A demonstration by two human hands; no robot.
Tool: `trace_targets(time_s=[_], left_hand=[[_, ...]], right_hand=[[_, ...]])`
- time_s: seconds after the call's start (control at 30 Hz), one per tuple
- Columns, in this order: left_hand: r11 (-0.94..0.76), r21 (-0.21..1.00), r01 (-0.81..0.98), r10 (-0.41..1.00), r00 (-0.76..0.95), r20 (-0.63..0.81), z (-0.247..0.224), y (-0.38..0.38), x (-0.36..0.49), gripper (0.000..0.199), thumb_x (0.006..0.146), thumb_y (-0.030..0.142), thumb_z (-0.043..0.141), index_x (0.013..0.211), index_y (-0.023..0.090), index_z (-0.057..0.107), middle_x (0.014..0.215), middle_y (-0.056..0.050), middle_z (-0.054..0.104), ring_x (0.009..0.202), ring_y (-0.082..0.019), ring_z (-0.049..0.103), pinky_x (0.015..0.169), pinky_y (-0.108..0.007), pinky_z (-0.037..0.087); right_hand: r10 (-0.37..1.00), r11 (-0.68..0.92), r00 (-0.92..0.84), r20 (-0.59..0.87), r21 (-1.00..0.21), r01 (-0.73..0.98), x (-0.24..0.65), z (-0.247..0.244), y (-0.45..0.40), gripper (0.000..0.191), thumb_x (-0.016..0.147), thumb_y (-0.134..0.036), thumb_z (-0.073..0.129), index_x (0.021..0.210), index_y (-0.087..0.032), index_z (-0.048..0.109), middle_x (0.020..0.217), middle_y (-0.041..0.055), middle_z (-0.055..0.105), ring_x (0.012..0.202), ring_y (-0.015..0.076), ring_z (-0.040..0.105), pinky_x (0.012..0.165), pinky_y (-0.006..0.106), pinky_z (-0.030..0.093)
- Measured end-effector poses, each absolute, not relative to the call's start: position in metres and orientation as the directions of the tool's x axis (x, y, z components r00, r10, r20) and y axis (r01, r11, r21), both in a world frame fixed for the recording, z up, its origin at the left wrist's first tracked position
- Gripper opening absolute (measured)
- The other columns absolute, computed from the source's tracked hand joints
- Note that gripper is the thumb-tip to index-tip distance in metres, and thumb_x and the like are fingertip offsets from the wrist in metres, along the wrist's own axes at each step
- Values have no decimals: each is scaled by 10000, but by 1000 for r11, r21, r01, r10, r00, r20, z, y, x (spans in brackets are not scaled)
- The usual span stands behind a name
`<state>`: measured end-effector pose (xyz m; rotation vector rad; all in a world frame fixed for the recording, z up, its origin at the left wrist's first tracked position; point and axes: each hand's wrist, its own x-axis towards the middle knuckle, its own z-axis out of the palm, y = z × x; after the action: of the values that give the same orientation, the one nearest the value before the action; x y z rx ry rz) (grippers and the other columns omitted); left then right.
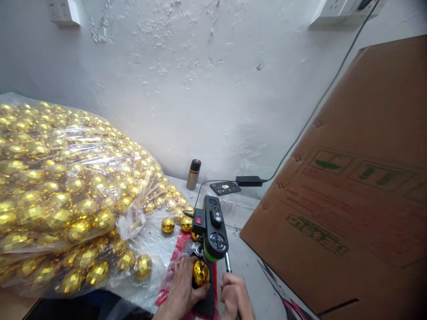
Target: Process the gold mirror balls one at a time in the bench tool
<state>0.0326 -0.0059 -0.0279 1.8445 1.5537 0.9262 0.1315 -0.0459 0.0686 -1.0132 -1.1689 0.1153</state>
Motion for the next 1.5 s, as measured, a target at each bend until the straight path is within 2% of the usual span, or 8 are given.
trace_targets(time_s=[0.13,0.3,0.43,0.6,0.9,1.1,1.33,1.5], left_hand=[[-241,774,586,970,162,179,-44,-20,16,629,730,289,781,1329,207,607,1289,-164,683,1215,-385,609,1061,-566,456],[-344,731,590,939,238,249,-66,-31,-29,922,605,540,887,1405,216,565,1403,-194,631,1283,-437,587,1055,-558,496],[-141,772,620,950,-135,282,-33,12,-47,612,926,530,538,1440,198,504,1490,-182,558,1415,-358,490,1129,-534,430],[119,830,544,926,-362,105,4,86,-42,488,873,397,551,1259,96,551,1303,-265,643,1323,-391,557,1093,-544,410],[169,966,196,957,-265,-114,13,68,-49,521,871,576,532,1203,176,557,1151,-117,726,989,-247,739,804,-353,597],[114,980,-165,986,-105,-132,-4,2,-21,684,794,652,659,1275,181,540,1104,-108,749,985,-270,745,856,-395,607],[-109,938,329,980,-121,156,-37,-18,15,578,826,511,668,1316,214,589,1368,-141,668,1299,-356,606,1107,-563,471],[-230,885,405,963,-33,266,-37,-13,18,532,829,440,674,1295,193,610,1299,-161,697,1247,-364,634,1076,-587,495]], right_hand=[[752,459,340,565,-819,345,145,120,-47,388,1032,-425,491,712,-215,556,625,-24,480,501,113,407,479,267,316],[722,496,359,591,-805,327,141,123,-46,400,1041,-425,478,705,-214,531,627,-25,463,511,115,404,485,269,317],[676,524,427,601,-799,295,126,109,-51,361,1050,-363,476,724,-212,518,675,-13,478,556,123,420,533,277,331],[696,507,401,595,-803,313,130,103,-54,349,1056,-341,451,742,-212,535,689,-11,476,560,121,422,521,267,334],[644,609,264,718,-690,392,141,107,-48,311,1042,-222,446,742,-209,527,685,-20,493,566,107,471,525,220,396],[651,570,299,698,-709,415,136,138,-48,387,1052,-308,448,679,-218,497,624,-35,456,538,106,452,504,218,386],[656,567,266,706,-694,445,139,144,-48,385,1052,-307,442,682,-218,499,625,-36,482,546,106,459,512,214,392],[643,591,256,722,-680,435,138,135,-51,331,1046,-240,445,723,-217,513,658,-40,490,570,99,460,526,199,396]])
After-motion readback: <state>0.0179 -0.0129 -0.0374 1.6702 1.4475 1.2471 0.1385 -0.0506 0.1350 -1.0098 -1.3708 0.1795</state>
